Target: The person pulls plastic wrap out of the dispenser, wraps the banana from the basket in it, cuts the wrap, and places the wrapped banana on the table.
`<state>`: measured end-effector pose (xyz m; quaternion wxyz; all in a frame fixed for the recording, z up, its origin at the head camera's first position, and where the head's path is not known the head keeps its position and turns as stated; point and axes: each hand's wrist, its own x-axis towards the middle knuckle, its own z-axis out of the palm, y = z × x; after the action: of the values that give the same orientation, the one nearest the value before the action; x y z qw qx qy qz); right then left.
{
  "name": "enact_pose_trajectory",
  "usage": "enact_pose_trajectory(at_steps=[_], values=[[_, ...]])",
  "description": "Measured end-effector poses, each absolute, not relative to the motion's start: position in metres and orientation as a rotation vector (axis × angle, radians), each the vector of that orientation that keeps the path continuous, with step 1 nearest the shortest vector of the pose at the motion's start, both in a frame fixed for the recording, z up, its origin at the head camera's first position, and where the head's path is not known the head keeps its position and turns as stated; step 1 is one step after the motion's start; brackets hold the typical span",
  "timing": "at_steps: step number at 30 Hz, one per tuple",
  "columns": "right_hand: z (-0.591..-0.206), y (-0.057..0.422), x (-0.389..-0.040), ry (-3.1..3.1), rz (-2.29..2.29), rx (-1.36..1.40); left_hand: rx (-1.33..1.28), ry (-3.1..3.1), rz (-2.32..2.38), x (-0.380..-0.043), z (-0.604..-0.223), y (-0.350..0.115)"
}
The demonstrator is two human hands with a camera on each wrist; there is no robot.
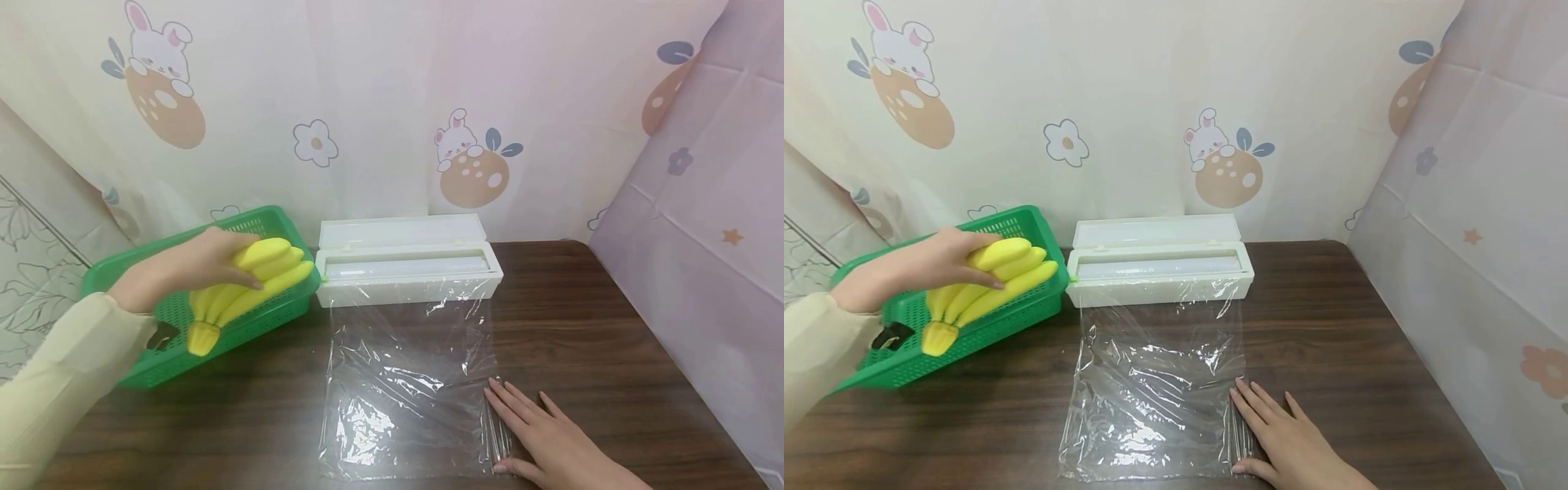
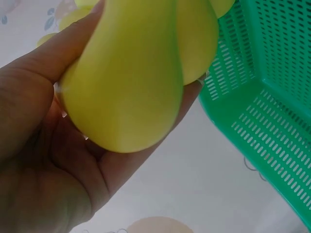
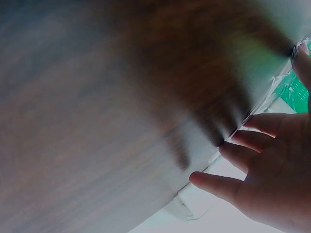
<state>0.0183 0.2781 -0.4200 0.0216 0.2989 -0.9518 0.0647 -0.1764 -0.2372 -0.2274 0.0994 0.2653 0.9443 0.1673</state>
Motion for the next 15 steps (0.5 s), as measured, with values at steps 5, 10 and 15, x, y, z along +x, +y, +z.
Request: enact_pose_trajectory(at_steps=[5,10,15], values=[[-0.418,0.277,0.019,-2.975,0.231,0.915,0.826,2.791,0.488,-0.174,-0.225,-0.229],[-0.416,0.277,0.020,-2.983,0.245,0.911,0.859,2.785,0.490,-0.171,-0.221,-0.220],[-0.416,0.277,0.020,-2.963,0.249,0.919,0.869,2.774,0.491,-0.169,-0.219,-0.212]])
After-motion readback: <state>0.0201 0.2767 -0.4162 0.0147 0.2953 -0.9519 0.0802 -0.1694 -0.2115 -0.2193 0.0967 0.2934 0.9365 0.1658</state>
